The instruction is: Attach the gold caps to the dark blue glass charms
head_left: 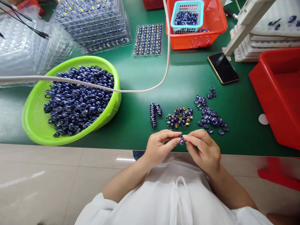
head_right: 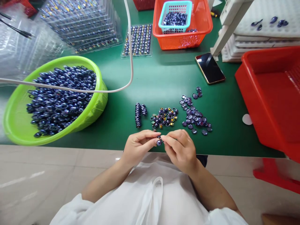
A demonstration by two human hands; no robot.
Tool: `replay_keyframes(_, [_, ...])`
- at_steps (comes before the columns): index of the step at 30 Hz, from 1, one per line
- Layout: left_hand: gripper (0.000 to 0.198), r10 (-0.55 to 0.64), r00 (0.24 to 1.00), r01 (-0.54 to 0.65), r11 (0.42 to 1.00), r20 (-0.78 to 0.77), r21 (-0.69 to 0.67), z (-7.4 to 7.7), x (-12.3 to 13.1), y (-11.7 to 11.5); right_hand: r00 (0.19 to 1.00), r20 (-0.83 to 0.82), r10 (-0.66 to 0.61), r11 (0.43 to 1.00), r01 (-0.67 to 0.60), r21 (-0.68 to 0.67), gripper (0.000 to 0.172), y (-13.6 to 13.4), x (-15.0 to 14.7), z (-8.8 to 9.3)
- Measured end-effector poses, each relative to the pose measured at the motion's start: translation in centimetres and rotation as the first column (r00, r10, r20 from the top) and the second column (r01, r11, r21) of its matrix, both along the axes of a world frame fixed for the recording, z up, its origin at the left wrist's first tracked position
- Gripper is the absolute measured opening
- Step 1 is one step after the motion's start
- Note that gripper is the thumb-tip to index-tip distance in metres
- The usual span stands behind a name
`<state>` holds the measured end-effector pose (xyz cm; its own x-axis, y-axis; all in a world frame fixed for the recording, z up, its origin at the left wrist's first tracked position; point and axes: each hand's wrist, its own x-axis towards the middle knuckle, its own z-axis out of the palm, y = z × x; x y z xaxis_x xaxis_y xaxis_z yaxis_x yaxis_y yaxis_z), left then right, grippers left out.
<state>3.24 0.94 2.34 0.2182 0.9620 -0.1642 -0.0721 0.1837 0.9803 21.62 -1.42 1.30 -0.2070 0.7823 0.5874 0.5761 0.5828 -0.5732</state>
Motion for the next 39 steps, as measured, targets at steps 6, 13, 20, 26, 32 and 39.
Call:
replay_keyframes(6, [0.015, 0.008, 0.992, 0.029, 0.959, -0.128, 0.283, -0.1, -0.1, -0.1, 0.999, 0.035, -0.022, 1.000, 0.021, 0.007, 0.038, -0.2, -0.2, 0.1])
replay_keyframes(13, [0.019, -0.025, 0.999, 0.027, 0.998, 0.037, -0.063, -0.1, 0.0, -0.2, 0.997, 0.069, -0.025, 1.000, 0.024, 0.010, 0.043, -0.2, -0.1, 0.1])
replay_keyframes(20, [0.014, 0.008, 0.997, 0.000, 0.994, -0.074, 0.108, -0.5, 0.0, -0.4, 0.981, 0.194, 0.013, 1.000, -0.018, 0.025, 0.037, -0.2, 0.2, 0.6])
replay_keyframes(26, [0.014, 0.006, 0.996, 0.007, 0.990, -0.091, 0.143, -0.6, 0.3, -0.7, 0.997, 0.081, -0.021, 0.999, 0.023, -0.023, 0.034, -0.2, -0.2, 0.8])
replay_keyframes(32, [0.014, 0.023, 0.996, 0.000, 0.970, -0.090, 0.243, -0.3, 0.4, -0.8, 0.962, -0.260, -0.081, 0.950, -0.005, -0.312, 0.023, -0.6, -0.8, 0.7])
replay_keyframes(39, [0.012, 0.045, 0.990, -0.001, 0.953, -0.137, 0.302, -0.5, 0.4, -0.9, 0.941, -0.304, -0.150, 0.905, 0.006, -0.426, 0.011, -1.0, -1.3, 0.2])
